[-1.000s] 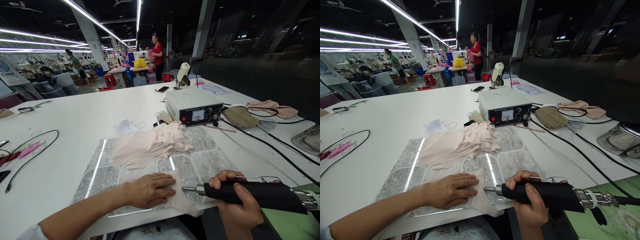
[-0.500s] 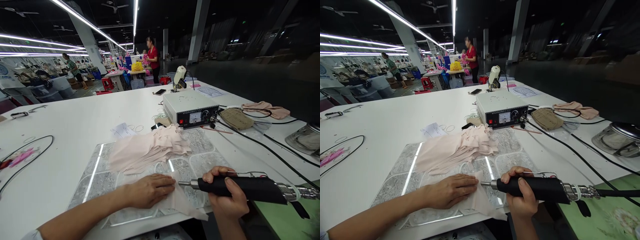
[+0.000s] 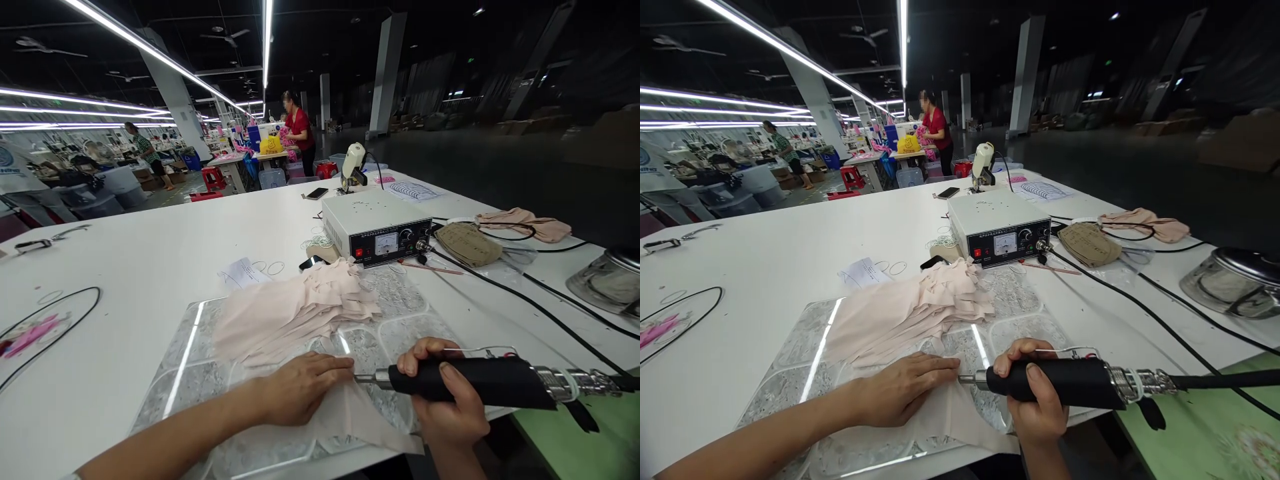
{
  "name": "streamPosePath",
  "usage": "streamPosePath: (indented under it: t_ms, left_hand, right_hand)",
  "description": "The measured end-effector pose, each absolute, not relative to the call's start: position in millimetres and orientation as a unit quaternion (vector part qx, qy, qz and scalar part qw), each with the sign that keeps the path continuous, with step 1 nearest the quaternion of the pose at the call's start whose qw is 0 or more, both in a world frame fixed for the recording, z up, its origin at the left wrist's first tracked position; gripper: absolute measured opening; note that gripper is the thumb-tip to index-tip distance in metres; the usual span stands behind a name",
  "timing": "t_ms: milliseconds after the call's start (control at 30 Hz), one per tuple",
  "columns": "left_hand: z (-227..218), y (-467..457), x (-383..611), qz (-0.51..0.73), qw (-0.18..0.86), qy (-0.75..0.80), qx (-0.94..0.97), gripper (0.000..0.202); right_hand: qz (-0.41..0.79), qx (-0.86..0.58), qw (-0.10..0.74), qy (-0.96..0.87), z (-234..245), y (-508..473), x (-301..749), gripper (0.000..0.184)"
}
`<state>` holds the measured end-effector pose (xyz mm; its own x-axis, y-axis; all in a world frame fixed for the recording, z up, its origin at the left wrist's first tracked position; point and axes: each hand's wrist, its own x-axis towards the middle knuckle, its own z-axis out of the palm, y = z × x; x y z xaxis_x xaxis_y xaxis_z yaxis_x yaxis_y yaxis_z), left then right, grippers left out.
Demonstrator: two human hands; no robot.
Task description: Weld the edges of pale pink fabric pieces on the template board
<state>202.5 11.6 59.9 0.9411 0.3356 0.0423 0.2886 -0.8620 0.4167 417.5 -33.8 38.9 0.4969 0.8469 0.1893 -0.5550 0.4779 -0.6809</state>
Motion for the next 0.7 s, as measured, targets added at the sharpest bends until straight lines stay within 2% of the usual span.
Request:
streamPosePath:
  t_ms: [333, 700]
  left_hand:
    - [51.2, 12.0, 203.1, 0.063, 0.151, 0.149, 0.975, 0.048]
    - [49.1, 9.0, 199.2, 0.082, 0.146, 0.149, 0.974, 0.044]
  right_hand:
    - [0.404, -0.289, 0.823, -0.275, 33.3, -33.3, 422.2, 0.013]
    - [0.390, -0.316, 0.852, -0.147, 35.1, -21.8, 414.3, 0.022]
